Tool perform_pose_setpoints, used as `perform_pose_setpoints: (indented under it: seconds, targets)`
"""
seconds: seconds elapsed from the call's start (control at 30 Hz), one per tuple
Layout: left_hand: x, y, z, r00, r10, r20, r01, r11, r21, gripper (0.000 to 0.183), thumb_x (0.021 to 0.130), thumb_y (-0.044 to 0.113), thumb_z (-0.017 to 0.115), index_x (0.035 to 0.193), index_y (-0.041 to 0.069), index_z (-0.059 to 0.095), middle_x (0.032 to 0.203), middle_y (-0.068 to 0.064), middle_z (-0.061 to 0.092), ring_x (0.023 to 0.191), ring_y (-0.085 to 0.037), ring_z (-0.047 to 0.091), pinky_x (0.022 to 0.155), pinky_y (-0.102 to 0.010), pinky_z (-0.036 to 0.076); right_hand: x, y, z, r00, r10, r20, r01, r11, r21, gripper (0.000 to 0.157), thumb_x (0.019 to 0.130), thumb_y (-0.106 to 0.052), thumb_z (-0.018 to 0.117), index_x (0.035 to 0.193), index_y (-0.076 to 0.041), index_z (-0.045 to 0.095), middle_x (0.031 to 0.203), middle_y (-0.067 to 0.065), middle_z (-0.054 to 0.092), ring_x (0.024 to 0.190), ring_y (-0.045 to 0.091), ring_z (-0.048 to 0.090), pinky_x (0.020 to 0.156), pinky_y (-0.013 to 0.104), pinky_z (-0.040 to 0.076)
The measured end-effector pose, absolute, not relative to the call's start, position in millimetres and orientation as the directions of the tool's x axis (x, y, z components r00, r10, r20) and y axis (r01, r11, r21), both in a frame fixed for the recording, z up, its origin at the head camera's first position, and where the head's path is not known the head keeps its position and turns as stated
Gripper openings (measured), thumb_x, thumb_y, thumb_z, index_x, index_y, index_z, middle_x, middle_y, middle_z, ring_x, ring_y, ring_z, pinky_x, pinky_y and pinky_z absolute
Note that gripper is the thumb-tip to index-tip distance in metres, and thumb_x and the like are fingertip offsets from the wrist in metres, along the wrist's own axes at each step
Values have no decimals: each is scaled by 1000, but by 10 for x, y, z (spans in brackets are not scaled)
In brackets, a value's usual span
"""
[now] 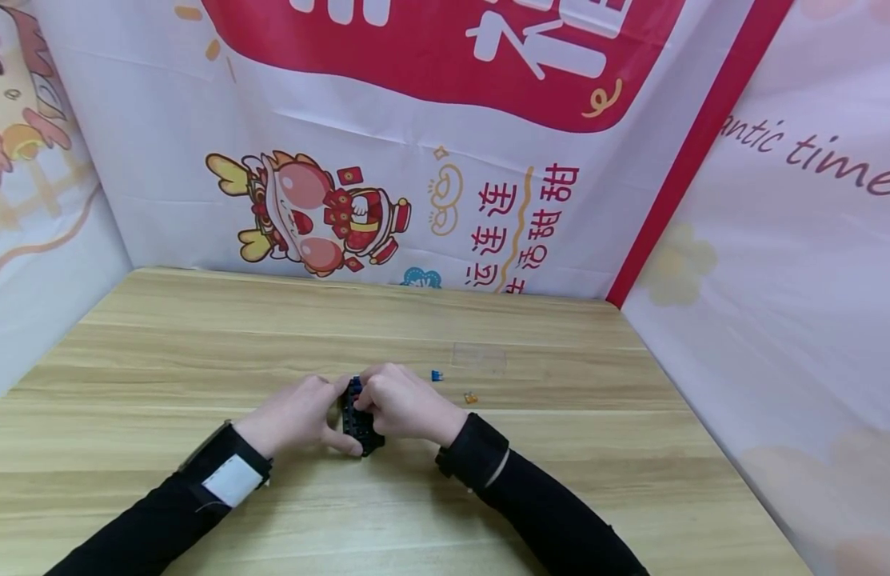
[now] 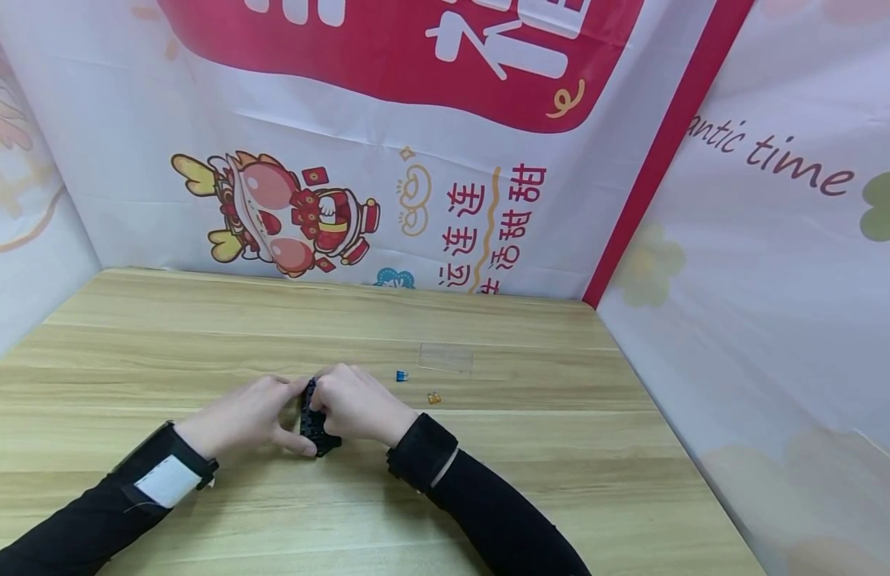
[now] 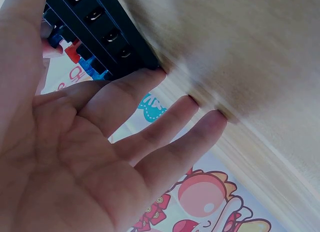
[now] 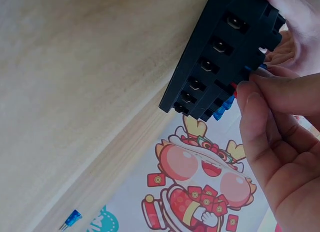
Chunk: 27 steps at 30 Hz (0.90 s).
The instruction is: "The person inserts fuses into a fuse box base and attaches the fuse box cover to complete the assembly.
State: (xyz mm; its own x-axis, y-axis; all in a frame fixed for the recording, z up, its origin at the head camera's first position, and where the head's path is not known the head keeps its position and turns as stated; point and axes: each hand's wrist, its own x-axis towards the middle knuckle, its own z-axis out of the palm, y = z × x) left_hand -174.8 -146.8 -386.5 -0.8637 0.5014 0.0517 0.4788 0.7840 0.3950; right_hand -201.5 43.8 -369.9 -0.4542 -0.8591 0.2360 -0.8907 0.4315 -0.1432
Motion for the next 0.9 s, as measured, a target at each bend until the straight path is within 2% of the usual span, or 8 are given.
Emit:
perform_pose_setpoints:
  seconds: [0.2,0.47,0.7,0.9]
  targets:
    - [-1747,-1475,-3862,-865,499,50,476,785,397,70,62,57,79,109,10,57,66,5,42,61,-10,42,51,-26,30,-2019,428,-3686,-437,-870,226,-899,416,-138,25,75,9,62,91,-6,76,79,-2,55,67,3,47,61,8,37]
    - [-1743,-1478,-3847,-872,487,41,458,786,415,71,62,57,80,110,11,57,67,4,44,61,-10,43,51,-26,30,-2014,415,-3663,-418,-885,208,-909,402,-114,21,75,8,64,82,-8,75,75,-4,48,65,5,43,58,8,35]
    - [-1735,-1471,-3859,-873,486,38,460,795,396,68,62,58,79,107,12,57,67,4,44,61,-10,42,52,-26,32,-2069,450,-3688,-409,-887,214,-911,385,-147,18,80,2,64,88,-9,76,76,-5,50,68,5,43,63,9,36]
    - [-1738,-1465,-3853,-874,485,30,456,796,398,71,62,59,78,111,12,57,69,3,45,63,-11,44,54,-27,32,-2085,487,-3673,-401,-885,235,-915,373,-156,16,82,-2,65,91,-9,76,79,-5,55,70,1,47,66,9,38]
